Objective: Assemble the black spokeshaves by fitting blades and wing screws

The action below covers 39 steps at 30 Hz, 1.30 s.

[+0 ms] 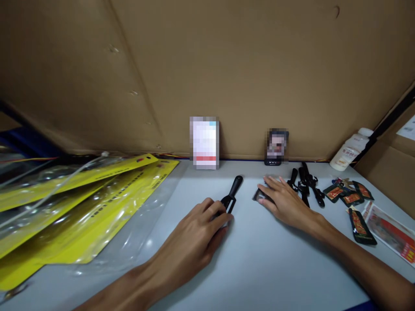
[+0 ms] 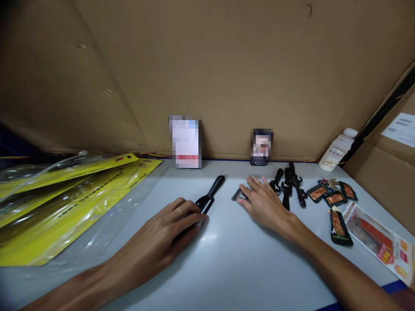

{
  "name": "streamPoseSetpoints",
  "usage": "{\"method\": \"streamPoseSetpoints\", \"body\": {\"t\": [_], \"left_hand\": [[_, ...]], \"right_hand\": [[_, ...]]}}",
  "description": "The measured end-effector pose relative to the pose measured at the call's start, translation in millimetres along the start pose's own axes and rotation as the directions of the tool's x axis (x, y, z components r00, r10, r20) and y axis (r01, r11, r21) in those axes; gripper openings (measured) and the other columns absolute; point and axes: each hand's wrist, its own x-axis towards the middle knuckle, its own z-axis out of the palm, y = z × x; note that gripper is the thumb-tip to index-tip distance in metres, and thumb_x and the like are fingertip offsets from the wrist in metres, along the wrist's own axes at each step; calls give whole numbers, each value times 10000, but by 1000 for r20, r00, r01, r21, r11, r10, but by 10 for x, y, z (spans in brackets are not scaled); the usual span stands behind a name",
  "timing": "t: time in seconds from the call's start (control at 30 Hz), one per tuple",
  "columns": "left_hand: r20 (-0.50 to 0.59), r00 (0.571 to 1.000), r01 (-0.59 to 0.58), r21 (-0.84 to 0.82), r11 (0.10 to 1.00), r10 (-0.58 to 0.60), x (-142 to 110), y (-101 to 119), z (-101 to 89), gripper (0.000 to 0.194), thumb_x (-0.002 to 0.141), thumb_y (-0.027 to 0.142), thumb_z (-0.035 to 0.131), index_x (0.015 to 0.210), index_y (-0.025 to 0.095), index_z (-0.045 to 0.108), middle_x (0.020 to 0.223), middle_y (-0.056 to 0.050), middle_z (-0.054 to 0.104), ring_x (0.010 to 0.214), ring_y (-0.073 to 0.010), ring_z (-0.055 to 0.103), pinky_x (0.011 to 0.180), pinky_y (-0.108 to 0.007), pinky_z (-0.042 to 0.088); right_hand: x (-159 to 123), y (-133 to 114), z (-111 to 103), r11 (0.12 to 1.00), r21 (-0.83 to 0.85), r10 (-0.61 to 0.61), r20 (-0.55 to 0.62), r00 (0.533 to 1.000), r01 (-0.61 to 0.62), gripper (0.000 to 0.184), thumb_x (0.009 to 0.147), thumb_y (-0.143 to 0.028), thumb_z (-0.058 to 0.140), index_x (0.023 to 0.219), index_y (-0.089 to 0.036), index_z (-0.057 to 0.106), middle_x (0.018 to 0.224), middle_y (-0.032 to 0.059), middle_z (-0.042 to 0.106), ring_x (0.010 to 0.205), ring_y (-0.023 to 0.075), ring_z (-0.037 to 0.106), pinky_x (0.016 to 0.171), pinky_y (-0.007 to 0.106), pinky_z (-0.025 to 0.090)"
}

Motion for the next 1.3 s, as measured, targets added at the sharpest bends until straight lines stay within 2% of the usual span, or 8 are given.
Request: {"method": "streamPoseSetpoints", "body": {"t": [0.23,0.5,0.8,0.97,1.1,1.2,1.3], "left_hand": [[-4,1000,5,-36,999,-5,-50,-9,43,277,1048,150,402,1104,238,658,1094,-70,627,991,-260,554,824,-422,526],[-16,1000,-16,-35,999,15,-25,-22,-8,345,1048,147,430,1284,280,643,1156,-66,634,1028,-229,623,842,-367,577],[-85,996,4,-24,1000,-6,-74,-60,31,301,1045,215,455,1249,284,666,1229,-87,627,1063,-238,678,874,-357,609],[-58,998,14,13,1000,-13,-44,-126,-19,391,1041,200,446,1395,314,568,1279,-88,615,1057,-222,715,856,-326,636],[-82,995,59,36,998,-56,-28,-235,-42,476,1038,189,420,1488,337,471,1322,-82,599,1084,-219,720,875,-326,637],[-73,993,92,21,996,-90,-31,-303,-5,436,1040,239,441,1463,327,500,1290,-69,624,1069,-226,721,872,-325,630],[-70,983,174,23,984,-172,-17,-323,42,388,1038,388,487,1403,284,571,1154,-66,662,961,-249,730,804,-359,626]], "right_hand": [[-162,-134,-1,999,26,-27,-7,1000,27,397,1026,-260,602,1382,-95,658,1520,201,549,1452,302,493,1249,500,344],[-231,-231,23,993,77,-86,-47,995,89,382,1026,-213,563,1347,-31,663,1478,220,590,1404,331,539,1236,508,370],[-291,-250,52,989,88,-112,-80,990,119,347,1046,-221,525,1306,-46,676,1460,218,602,1385,325,555,1227,506,381],[-286,-246,63,988,111,-95,-98,991,106,320,1039,-225,534,1280,-84,690,1447,195,615,1358,315,572,1201,511,415],[-286,-247,66,986,130,-88,-112,990,103,306,1030,-217,552,1271,-94,694,1421,187,632,1342,303,579,1194,501,419],[-281,-241,33,988,118,-93,-87,992,103,283,1027,-221,568,1243,-101,707,1397,179,645,1320,303,591,1181,497,429],[-269,-230,-8,991,103,-75,-64,995,82,255,1017,-210,586,1202,-99,723,1357,180,663,1287,314,606,1172,509,430]]}}
